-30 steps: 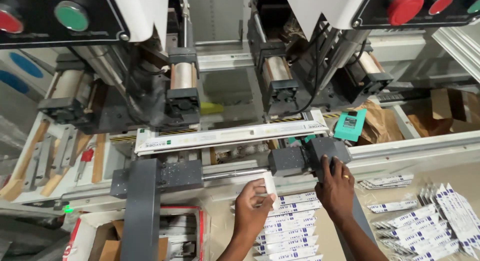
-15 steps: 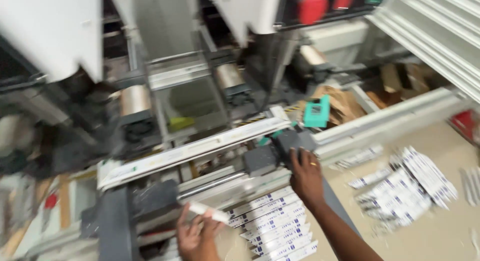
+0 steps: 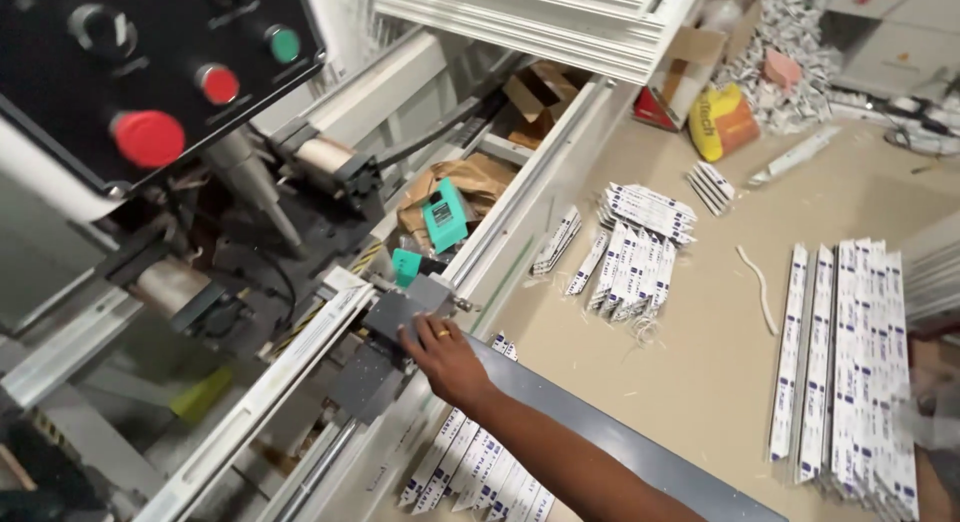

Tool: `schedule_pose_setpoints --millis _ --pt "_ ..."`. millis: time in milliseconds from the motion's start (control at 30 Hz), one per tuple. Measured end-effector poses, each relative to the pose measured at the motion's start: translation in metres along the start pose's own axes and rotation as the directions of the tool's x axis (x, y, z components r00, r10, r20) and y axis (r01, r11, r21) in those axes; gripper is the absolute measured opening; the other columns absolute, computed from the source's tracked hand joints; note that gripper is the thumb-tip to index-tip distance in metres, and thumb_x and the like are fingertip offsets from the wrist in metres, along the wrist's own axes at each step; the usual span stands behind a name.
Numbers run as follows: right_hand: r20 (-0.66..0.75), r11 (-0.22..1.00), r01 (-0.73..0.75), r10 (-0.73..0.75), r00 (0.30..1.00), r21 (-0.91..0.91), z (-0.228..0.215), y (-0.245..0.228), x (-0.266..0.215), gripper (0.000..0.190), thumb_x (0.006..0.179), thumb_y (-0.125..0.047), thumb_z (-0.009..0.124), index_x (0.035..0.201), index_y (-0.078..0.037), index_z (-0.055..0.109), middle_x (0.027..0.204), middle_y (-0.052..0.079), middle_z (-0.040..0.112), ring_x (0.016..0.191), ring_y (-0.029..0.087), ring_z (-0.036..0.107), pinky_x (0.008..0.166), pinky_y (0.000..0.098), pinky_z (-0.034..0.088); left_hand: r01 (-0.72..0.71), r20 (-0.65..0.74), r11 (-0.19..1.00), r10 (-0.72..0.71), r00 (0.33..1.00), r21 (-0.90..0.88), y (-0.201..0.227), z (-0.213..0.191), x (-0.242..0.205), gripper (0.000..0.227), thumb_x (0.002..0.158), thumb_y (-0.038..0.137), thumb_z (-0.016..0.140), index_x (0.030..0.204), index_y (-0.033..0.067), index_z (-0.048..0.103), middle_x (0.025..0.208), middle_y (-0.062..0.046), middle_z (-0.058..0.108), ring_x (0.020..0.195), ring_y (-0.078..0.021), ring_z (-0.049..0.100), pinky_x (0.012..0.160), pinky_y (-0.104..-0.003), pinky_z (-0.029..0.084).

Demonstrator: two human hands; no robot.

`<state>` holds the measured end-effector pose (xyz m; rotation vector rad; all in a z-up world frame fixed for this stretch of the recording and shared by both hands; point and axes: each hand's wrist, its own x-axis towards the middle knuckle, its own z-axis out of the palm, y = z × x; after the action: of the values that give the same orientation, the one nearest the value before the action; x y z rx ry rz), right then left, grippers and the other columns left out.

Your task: Operating a PVC corner welding machine to join and assemble window frame profiles.

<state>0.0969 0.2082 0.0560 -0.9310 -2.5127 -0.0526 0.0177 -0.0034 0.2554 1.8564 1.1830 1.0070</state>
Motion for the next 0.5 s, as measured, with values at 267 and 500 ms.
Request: schedule_pose_setpoints --millis 267,500 --pt "-0.087 0.997 0.027 -0.033 0.996 -0.07 0.013 0.005 -0.006 0.065 0.085 -0.002 0.06 0.148 -0.001 0.046 0.145 0.026 0.05 0.136 0.04 0.048 0.114 0.0506 0.036 -0.393 0.577 0.855 0.141 0.805 0.339 0.103 0.013 0.163 0.051 0.094 0.014 0.055 0.145 0.0163 0.056 0.108 -0.014 0.076 0.099 -0.0329 0.074 0.083 -0.048 0.059" --pt "-0.015 1.0 -0.011 0.011 1.0 0.0 0.007 0.001 -0.001 0.068 0.082 -0.001 0.063 0.148 -0.002 0.046 0.146 0.027 0.049 0.134 0.041 0.048 0.113 0.0508 0.035 -0.462 0.577 0.883 0.338 0.743 0.078 0.029 0.114 0.108 0.043 0.097 0.015 0.061 0.14 0.0074 0.061 0.113 -0.018 0.075 0.097 -0.0378 0.075 0.08 -0.053 0.059"
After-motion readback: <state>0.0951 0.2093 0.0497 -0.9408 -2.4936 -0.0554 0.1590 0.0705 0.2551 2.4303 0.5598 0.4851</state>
